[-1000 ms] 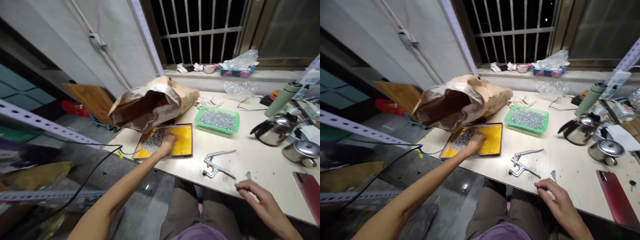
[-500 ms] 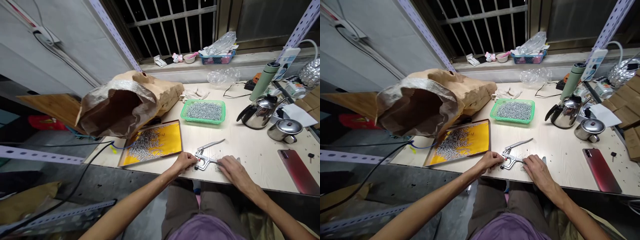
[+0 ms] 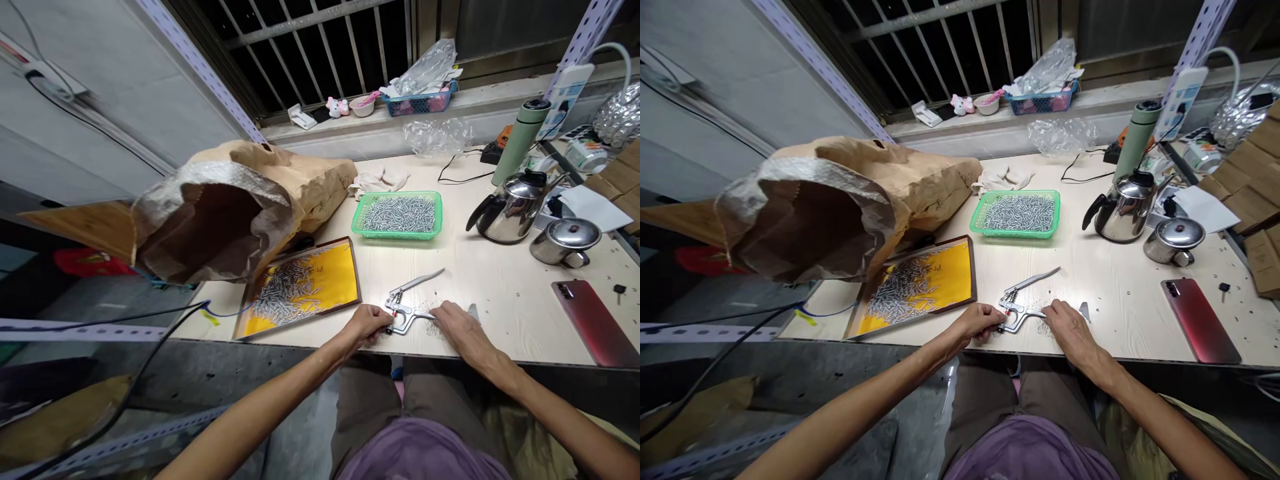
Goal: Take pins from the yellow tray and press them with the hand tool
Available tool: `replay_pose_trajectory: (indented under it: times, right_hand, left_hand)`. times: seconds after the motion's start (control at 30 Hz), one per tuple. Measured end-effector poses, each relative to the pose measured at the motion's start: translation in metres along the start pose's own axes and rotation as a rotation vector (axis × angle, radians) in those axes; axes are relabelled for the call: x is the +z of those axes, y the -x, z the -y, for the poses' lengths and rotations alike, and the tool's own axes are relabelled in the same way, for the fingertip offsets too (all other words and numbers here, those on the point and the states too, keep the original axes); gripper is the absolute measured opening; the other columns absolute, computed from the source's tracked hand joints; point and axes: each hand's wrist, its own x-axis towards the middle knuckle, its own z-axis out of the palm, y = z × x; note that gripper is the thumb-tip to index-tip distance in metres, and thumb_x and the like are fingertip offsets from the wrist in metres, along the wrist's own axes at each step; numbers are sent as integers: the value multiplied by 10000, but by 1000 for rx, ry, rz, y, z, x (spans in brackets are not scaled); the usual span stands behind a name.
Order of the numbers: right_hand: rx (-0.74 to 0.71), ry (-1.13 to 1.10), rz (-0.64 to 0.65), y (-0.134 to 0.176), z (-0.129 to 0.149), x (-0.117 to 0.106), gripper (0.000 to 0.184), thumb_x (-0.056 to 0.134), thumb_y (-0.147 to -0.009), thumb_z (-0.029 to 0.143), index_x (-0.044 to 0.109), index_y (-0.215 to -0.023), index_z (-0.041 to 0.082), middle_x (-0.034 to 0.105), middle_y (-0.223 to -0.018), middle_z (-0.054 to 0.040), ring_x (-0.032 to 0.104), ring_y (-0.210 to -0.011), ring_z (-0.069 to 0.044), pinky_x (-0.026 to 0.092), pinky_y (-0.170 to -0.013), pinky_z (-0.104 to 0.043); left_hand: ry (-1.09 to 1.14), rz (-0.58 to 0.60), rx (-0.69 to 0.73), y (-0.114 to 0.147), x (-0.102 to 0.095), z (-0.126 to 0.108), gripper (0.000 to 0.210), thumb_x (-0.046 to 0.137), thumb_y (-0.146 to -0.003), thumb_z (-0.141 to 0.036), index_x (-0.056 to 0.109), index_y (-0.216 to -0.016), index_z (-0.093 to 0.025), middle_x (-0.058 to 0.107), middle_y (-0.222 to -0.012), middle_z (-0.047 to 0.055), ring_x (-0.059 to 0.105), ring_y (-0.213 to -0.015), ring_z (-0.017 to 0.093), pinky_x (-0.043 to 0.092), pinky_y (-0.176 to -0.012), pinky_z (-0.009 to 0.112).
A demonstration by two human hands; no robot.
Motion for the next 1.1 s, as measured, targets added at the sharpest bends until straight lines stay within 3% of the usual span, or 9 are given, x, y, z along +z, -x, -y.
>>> replay_pose_trajectory:
  times: [0.3, 0.37, 0.43, 0.5, 0.57, 0.67, 0.77, 0.93, 1.1]
  right_hand:
    - [18, 75, 31, 3, 5, 0, 198, 418, -894, 40, 566, -878, 172, 555, -845, -45, 505, -780, -168, 345, -618, -264]
    - [15, 76, 64, 1, 3, -4, 144, 457, -895, 96, 574, -899, 180, 575, -919, -62, 519, -824, -181, 385, -657, -279]
    - [0, 66, 78, -5, -3, -11, 140, 553, -876, 232, 581, -1007, 194, 556, -1129, -105, 522, -961, -224, 430, -745, -329]
    - [-13, 66, 95, -16, -12, -19, 478, 661, -796, 396, 522, -1209, 200, 402, -1380, -153, 429, -1188, -305, 423, -886, -418]
    - [-23, 72, 155, -30, -19, -26, 833, 718, -699, 521, 381, -1380, 180, 219, -1505, -179, 230, -1352, -367, 330, -1017, -500]
    - [-39, 59, 329, -52, -24, -34, 1096, 740, -608, 612, 248, -1463, 135, 167, -1529, -195, 86, -1401, -389, 197, -1095, -547]
    - [-26, 70, 425, -63, -20, -37, 1127, 768, -579, 586, 253, -1460, 109, 252, -1498, -208, 157, -1385, -392, 184, -1105, -543]
    - [-44, 99, 348, -64, -11, -43, 1055, 804, -551, 543, 356, -1395, 95, 427, -1369, -199, 384, -1252, -345, 311, -1053, -448]
    - [-4, 136, 354, -62, -6, -50, 922, 816, -566, 504, 447, -1317, 116, 507, -1264, -172, 452, -1156, -326, 394, -949, -413]
  left_hand:
    - [-42, 43, -66, 5, 1, -7, 230, 577, -770, -170, 475, -564, -159, 389, -348, -93, 361, -301, 48, 254, -350, 173]
    - [-51, 47, -71, 4, 0, -7, 215, 587, -761, -168, 485, -572, -157, 393, -356, -95, 367, -302, 49, 264, -351, 175]
    - [-55, 51, -60, 3, 0, -6, 200, 597, -755, -172, 495, -583, -152, 403, -369, -96, 363, -304, 44, 268, -352, 173]
    - [-52, 49, -50, 2, 0, -5, 188, 608, -749, -183, 504, -597, -149, 404, -377, -98, 365, -311, 41, 271, -355, 170]
    - [-50, 38, -43, 2, 0, -4, 202, 627, -740, -208, 500, -593, -151, 394, -375, -100, 364, -316, 42, 266, -356, 170]
    - [-73, 39, -29, 2, 1, -2, 260, 639, -740, -259, 479, -562, -157, 393, -365, -92, 356, -312, 46, 267, -356, 175]
    - [-100, 37, -15, 1, 1, -1, 298, 645, -741, -284, 467, -538, -158, 398, -359, -85, 353, -307, 46, 279, -363, 178]
    - [-107, 17, -24, 1, 2, -2, 276, 622, -767, -247, 476, -552, -154, 408, -363, -82, 361, -313, 48, 259, -366, 177]
    - [-107, 9, -24, 2, 4, -2, 293, 597, -799, -247, 463, -554, -157, 396, -353, -86, 334, -299, 41, 247, -359, 179]
